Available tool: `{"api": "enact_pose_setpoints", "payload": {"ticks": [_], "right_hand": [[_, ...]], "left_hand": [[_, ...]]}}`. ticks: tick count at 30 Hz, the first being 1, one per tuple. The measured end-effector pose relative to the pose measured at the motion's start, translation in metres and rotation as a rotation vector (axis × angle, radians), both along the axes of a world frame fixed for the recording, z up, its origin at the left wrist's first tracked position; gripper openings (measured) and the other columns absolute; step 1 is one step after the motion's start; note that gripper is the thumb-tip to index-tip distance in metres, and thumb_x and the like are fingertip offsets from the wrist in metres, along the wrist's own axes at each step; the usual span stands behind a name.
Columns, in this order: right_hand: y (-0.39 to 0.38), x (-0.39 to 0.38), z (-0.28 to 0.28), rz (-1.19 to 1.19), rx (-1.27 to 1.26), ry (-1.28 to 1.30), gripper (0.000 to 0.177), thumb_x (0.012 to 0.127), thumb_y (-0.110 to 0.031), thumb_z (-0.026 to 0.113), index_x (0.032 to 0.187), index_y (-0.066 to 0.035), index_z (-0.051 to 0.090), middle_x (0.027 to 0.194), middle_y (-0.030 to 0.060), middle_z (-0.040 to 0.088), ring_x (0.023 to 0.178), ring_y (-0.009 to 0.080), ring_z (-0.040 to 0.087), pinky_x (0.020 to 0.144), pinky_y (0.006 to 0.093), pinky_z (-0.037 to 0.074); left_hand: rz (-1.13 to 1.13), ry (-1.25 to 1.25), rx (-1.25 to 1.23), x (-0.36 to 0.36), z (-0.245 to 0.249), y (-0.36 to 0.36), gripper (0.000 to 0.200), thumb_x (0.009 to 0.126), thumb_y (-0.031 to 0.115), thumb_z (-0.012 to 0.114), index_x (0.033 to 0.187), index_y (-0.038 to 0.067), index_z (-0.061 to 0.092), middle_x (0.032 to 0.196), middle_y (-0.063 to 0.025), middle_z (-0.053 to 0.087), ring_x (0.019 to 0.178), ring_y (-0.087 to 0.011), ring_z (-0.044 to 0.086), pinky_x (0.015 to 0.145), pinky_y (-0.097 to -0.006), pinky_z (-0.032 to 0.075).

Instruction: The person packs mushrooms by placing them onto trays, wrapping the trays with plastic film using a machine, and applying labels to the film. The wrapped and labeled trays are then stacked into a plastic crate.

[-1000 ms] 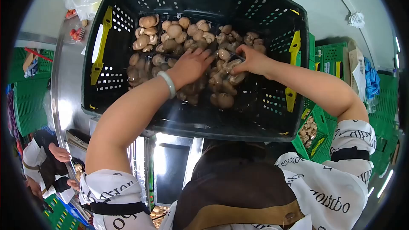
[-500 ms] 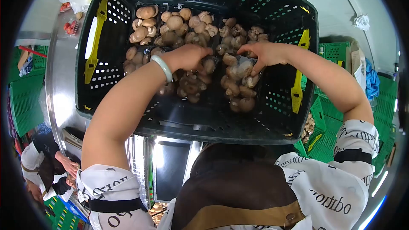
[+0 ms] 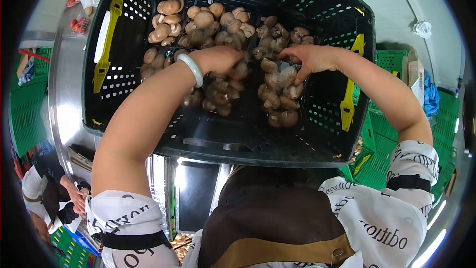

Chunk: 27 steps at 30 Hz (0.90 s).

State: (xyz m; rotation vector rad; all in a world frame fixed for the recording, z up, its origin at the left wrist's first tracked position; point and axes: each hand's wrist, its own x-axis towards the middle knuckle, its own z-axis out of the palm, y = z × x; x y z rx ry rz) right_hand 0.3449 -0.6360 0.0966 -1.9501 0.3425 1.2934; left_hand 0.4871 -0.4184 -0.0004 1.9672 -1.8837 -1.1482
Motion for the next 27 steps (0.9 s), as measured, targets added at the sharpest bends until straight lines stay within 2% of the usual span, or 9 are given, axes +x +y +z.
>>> {"api": "enact_pose_setpoints", "payload": {"ticks": [3, 6, 9, 13, 17, 18, 21, 24, 27], "right_hand": [[0.004, 0.002, 0.004, 0.008, -0.042, 0.012, 0.083, 0.069, -0.001, 0.078, 0.142, -0.007, 0.038, 0.128, 0.0200, 0.055, 0.112, 0.0250, 0.057, 0.092, 0.0346, 0.048], [0.002, 0.001, 0.000, 0.013, -0.056, -0.004, 0.083, 0.070, 0.000, 0.077, 0.142, -0.007, 0.037, 0.130, 0.0202, 0.054, 0.114, 0.0255, 0.056, 0.093, 0.0347, 0.047], [0.000, 0.002, -0.003, -0.025, -0.016, 0.008, 0.081, 0.072, 0.002, 0.075, 0.143, -0.005, 0.036, 0.132, 0.0204, 0.052, 0.116, 0.0263, 0.055, 0.092, 0.0346, 0.048], [0.002, 0.001, -0.016, -0.211, 0.118, 0.119, 0.076, 0.076, 0.007, 0.070, 0.142, -0.002, 0.034, 0.133, 0.0191, 0.052, 0.116, 0.0261, 0.055, 0.088, 0.0340, 0.053], [0.007, -0.008, -0.063, -0.276, 0.114, 0.086, 0.076, 0.078, 0.005, 0.068, 0.144, -0.004, 0.032, 0.134, 0.0130, 0.049, 0.109, 0.0198, 0.057, 0.078, 0.0332, 0.054], [0.009, -0.008, -0.066, -0.207, 0.011, 0.045, 0.075, 0.078, 0.000, 0.070, 0.144, -0.003, 0.034, 0.131, 0.0137, 0.054, 0.112, 0.0235, 0.058, 0.080, 0.0355, 0.054], [0.013, 0.005, -0.074, 0.530, -0.327, -0.280, 0.074, 0.075, -0.008, 0.074, 0.141, -0.006, 0.039, 0.123, 0.0161, 0.059, 0.109, 0.0293, 0.060, 0.081, 0.0372, 0.054], [0.026, 0.009, -0.046, 0.675, -0.575, -0.234, 0.063, 0.074, -0.014, 0.075, 0.131, -0.007, 0.049, 0.110, 0.0164, 0.063, 0.103, 0.0336, 0.061, 0.081, 0.0395, 0.053], [0.048, 0.005, -0.020, 0.643, -0.568, -0.658, 0.018, 0.083, -0.009, 0.058, 0.101, -0.007, 0.059, 0.091, 0.0135, 0.066, 0.087, 0.0307, 0.066, 0.072, 0.0429, 0.054]], "left_hand": [[-0.002, -0.098, 0.045, 0.000, -0.016, 0.002, 0.049, 0.082, 0.028, 0.069, 0.120, 0.000, 0.056, 0.110, -0.0199, 0.064, 0.109, -0.0351, 0.059, 0.091, -0.0446, 0.046], [0.025, -0.315, -0.100, -0.012, -0.024, 0.007, 0.063, 0.071, 0.028, 0.078, 0.125, 0.005, 0.055, 0.109, -0.0185, 0.064, 0.099, -0.0342, 0.062, 0.087, -0.0416, 0.047], [0.037, -0.625, -0.629, -0.014, -0.006, 0.006, 0.049, 0.075, 0.024, 0.072, 0.119, 0.007, 0.060, 0.111, -0.0152, 0.062, 0.092, -0.0326, 0.062, 0.087, -0.0410, 0.047], [0.046, -0.212, -0.221, -0.017, 0.022, 0.003, 0.020, 0.082, 0.014, 0.056, 0.098, 0.005, 0.065, 0.105, -0.0133, 0.059, 0.099, -0.0316, 0.058, 0.083, -0.0416, 0.050], [-0.080, -0.364, -0.382, -0.018, -0.032, 0.019, 0.033, 0.071, 0.019, 0.074, 0.100, 0.005, 0.065, 0.105, -0.0149, 0.058, 0.101, -0.0336, 0.056, 0.084, -0.0400, 0.051], [-0.089, -0.326, -0.374, -0.017, -0.029, 0.019, 0.048, 0.062, 0.025, 0.082, 0.103, 0.006, 0.066, 0.108, -0.0138, 0.057, 0.103, -0.0321, 0.056, 0.085, -0.0403, 0.051], [-0.083, -0.343, -0.264, -0.019, -0.023, 0.016, 0.053, 0.058, 0.027, 0.084, 0.104, 0.006, 0.066, 0.110, -0.0120, 0.056, 0.106, -0.0307, 0.054, 0.087, -0.0400, 0.050], [-0.080, -0.346, -0.178, -0.021, -0.019, 0.015, 0.055, 0.057, 0.027, 0.085, 0.104, 0.006, 0.066, 0.111, -0.0109, 0.056, 0.109, -0.0303, 0.053, 0.088, -0.0393, 0.050], [-0.082, -0.340, -0.185, -0.019, -0.018, 0.014, 0.054, 0.057, 0.026, 0.085, 0.104, 0.007, 0.066, 0.112, -0.0111, 0.056, 0.109, -0.0302, 0.053, 0.089, -0.0392, 0.050]]}}
